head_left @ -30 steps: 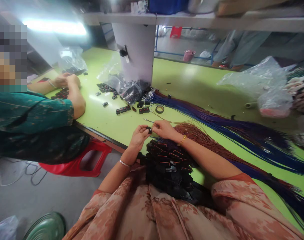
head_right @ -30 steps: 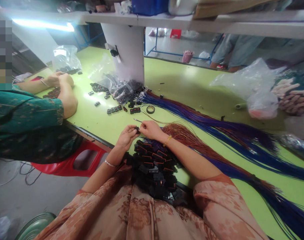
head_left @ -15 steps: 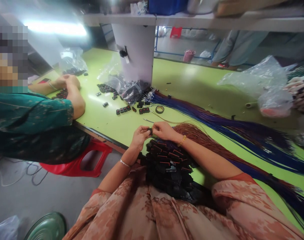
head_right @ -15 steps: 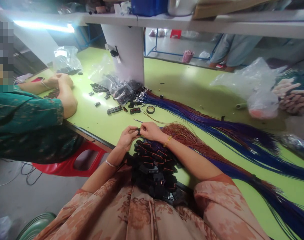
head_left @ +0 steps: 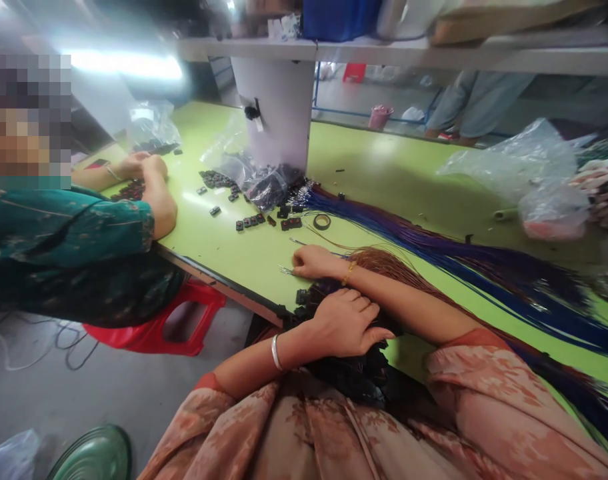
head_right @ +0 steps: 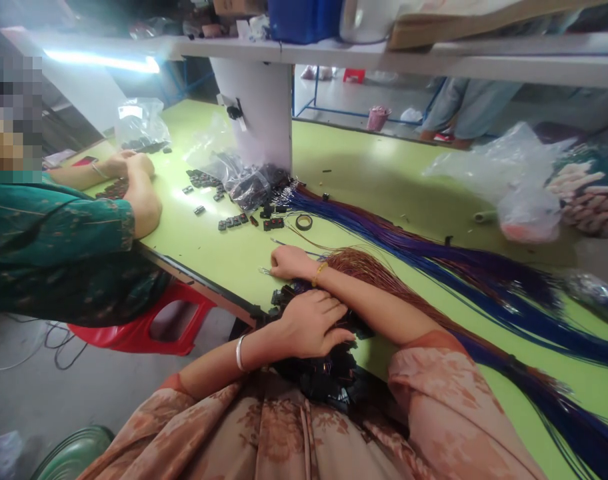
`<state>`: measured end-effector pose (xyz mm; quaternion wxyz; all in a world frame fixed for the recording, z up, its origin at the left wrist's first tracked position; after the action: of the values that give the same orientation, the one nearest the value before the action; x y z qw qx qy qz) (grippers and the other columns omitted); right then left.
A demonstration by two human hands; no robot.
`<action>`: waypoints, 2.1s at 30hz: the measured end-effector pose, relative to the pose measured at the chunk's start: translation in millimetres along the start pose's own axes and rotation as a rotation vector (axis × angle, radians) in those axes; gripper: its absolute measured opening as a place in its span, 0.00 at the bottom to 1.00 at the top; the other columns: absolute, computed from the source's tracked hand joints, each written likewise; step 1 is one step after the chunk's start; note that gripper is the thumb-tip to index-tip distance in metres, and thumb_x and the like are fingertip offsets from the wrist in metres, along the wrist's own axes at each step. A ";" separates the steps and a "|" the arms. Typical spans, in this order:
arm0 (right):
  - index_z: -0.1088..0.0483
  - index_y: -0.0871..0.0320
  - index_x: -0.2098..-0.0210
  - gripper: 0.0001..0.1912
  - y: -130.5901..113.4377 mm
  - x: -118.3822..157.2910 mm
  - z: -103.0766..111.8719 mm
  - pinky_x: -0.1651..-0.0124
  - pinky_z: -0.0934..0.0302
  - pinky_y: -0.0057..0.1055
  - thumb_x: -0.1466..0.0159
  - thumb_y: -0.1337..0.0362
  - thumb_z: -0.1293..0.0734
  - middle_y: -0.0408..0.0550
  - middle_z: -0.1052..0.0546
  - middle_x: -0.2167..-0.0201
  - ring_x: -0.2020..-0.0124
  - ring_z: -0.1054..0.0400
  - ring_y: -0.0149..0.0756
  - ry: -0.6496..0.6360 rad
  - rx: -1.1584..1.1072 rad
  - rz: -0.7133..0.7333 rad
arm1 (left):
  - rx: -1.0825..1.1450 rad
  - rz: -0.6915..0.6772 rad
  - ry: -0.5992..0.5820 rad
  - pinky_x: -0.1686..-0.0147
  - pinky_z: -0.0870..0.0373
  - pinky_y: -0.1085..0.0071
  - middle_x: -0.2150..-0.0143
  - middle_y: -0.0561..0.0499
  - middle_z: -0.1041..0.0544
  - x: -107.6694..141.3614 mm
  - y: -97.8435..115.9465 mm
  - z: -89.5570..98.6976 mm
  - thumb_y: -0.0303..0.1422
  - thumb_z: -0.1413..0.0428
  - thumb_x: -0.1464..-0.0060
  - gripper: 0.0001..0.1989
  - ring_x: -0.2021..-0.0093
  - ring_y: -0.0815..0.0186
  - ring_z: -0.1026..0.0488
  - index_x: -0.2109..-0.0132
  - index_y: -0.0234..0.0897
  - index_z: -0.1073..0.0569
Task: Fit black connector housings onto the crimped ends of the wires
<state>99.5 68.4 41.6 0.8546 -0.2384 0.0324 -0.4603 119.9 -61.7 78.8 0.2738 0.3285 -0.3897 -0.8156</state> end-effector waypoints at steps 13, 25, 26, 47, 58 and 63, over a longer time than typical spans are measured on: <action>0.28 0.64 0.61 0.12 -5.0 4.9 -20.9 0.65 0.43 0.33 0.39 0.66 0.40 0.61 0.22 0.64 0.66 0.30 0.43 -0.007 0.125 -0.004 | -0.038 0.370 0.717 0.42 0.43 0.59 0.59 0.41 0.26 -31.1 -136.7 153.3 0.25 0.43 0.50 0.07 0.51 0.53 0.32 0.63 0.35 0.23; 0.31 0.59 0.70 0.04 10.1 3.6 -8.3 0.69 0.49 0.25 0.45 0.68 0.38 0.43 0.27 0.74 0.73 0.39 0.29 0.248 -0.300 -0.028 | -0.507 0.504 0.396 0.55 0.38 0.61 0.61 0.44 0.28 -41.4 -192.2 173.1 0.21 0.43 0.55 0.15 0.59 0.57 0.32 0.57 0.34 0.28; 0.31 0.59 0.71 0.05 12.1 3.1 -8.2 0.69 0.49 0.25 0.45 0.68 0.38 0.42 0.27 0.74 0.73 0.39 0.29 0.267 -0.347 -0.031 | -0.478 0.486 0.406 0.56 0.38 0.63 0.62 0.45 0.29 -37.7 -190.2 174.9 0.21 0.43 0.57 0.16 0.60 0.59 0.32 0.58 0.35 0.28; 0.30 0.59 0.74 0.04 1.3 17.3 4.4 0.71 0.52 0.24 0.48 0.66 0.37 0.40 0.31 0.80 0.78 0.42 0.26 0.428 -0.398 0.080 | 1.070 0.659 0.462 0.66 0.30 0.80 0.61 0.49 0.23 43.5 -166.7 125.5 0.20 0.39 0.56 0.20 0.65 0.74 0.28 0.54 0.34 0.22; 0.29 0.59 0.73 0.04 -1.1 17.2 4.2 0.72 0.53 0.25 0.47 0.66 0.35 0.41 0.29 0.78 0.76 0.41 0.28 0.401 -0.285 0.048 | 1.106 0.660 0.429 0.63 0.30 0.79 0.61 0.48 0.22 47.4 -166.3 121.1 0.20 0.41 0.53 0.19 0.65 0.74 0.27 0.52 0.33 0.23; 0.29 0.59 0.71 0.04 -5.7 17.7 4.9 0.69 0.52 0.27 0.46 0.67 0.36 0.45 0.26 0.74 0.73 0.39 0.31 0.388 -0.169 0.080 | 1.037 0.678 0.446 0.62 0.31 0.78 0.60 0.47 0.22 48.9 -166.0 122.5 0.21 0.39 0.55 0.19 0.65 0.73 0.27 0.53 0.33 0.22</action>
<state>106.6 53.4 51.3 0.8270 -0.2147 0.2442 -0.4587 -34.6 50.4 -13.5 0.3960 0.4381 -0.7481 -0.3027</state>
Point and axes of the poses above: each hand's wrist, its own x-axis away from the middle knuckle, its own z-axis out of the back of the hand, y = z × x, the point moved 6 cm from there along -x, towards the middle knuckle
